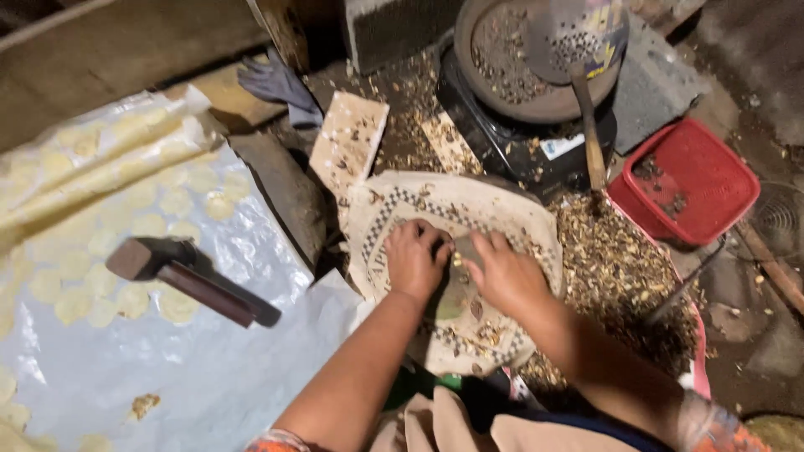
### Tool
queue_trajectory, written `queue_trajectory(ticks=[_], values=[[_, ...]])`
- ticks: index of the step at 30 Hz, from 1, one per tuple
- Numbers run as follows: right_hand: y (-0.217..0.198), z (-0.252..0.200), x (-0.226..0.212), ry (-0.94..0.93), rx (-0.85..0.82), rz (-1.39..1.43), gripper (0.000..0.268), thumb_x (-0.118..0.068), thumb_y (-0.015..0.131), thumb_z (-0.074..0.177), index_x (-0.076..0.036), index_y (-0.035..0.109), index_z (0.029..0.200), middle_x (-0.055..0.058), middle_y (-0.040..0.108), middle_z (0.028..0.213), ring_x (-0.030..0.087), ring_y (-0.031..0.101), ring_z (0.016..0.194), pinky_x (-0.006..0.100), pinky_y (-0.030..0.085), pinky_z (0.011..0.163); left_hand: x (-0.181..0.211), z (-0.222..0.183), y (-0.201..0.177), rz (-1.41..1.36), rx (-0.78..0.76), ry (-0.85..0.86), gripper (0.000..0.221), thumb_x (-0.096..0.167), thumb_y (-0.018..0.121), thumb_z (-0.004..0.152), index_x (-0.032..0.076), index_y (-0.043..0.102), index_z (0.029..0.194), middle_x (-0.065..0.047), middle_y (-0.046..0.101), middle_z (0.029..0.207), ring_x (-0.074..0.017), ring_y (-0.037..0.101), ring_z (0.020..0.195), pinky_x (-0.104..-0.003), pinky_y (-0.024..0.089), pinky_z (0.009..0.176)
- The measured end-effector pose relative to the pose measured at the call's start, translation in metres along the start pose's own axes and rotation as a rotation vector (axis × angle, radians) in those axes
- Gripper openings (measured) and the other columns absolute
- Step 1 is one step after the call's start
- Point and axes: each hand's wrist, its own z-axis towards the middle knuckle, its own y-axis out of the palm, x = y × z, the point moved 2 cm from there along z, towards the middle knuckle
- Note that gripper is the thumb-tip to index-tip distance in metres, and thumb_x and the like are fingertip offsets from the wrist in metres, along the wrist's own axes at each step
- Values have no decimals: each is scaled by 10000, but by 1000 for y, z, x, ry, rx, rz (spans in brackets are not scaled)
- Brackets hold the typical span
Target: Processing nuts by cracking shells with a mallet, crushing with a stone, and transferring roasted nuts to a container.
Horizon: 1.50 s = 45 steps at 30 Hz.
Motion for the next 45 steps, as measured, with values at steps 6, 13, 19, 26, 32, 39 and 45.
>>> queue_trajectory(ticks=[6, 13, 19, 26, 32, 39, 45], values=[[-5, -3, -1, -51, 91, 125, 519, -396, 526, 998, -214, 427, 1473, 199, 614, 1235, 513, 699, 977, 635, 573, 810, 1, -11, -21, 1, -62, 34, 268, 379, 747, 875, 316, 681, 1127, -3, 569, 1201, -278, 516, 1216, -473, 383, 1073], [-15, 2, -17, -65, 104, 77, 444, -339, 510, 1025, -253, 499, 1460, 147, 624, 1163, 299, 736, 723, 398, 616, 643, -9, -12, -22, -55, 29, 34, 227, 290, 704, 892, 256, 686, 1116, -41, 578, 1165, -295, 525, 1204, -445, 398, 1063], [-2, 25, 1, 4, -17, 147, 447, -331, 539, 1013, -172, 457, 1423, 248, 646, 1195, 460, 741, 923, 555, 591, 771, -7, -9, -24, -38, 20, 24, 168, 327, 734, 894, 247, 697, 1038, -34, 595, 1152, -296, 543, 1174, -449, 417, 1034], [-12, 4, -14, -114, 6, -147, 462, -407, 494, 1001, -234, 446, 1428, 184, 597, 1238, 434, 755, 807, 578, 605, 752, -18, -1, 1, 0, -5, -44, 155, 394, 766, 861, 332, 719, 994, 20, 575, 1136, -255, 520, 1157, -461, 397, 1036], [1, 9, -26, -142, 129, -7, 505, -418, 505, 1006, -224, 440, 1468, 196, 567, 1282, 498, 706, 990, 614, 589, 813, -6, -14, -27, -46, -4, -36, 438, 282, 737, 858, 251, 649, 1286, -65, 560, 1255, -300, 490, 1271, -481, 377, 1092], [9, 37, 1, -19, -31, 144, 502, -395, 500, 998, -231, 398, 1462, 206, 592, 1289, 503, 668, 1091, 619, 546, 910, -10, -24, -25, -93, 32, 24, 295, 249, 661, 912, 227, 701, 1204, -80, 591, 1214, -317, 522, 1233, -471, 385, 1082], [5, 37, -13, -110, -19, -98, 490, -411, 500, 986, -253, 413, 1442, 191, 605, 1255, 486, 727, 928, 606, 578, 827, -10, -10, -24, -46, 14, 18, 242, 282, 708, 916, 266, 712, 1158, -17, 615, 1159, -264, 541, 1195, -433, 423, 1043]])
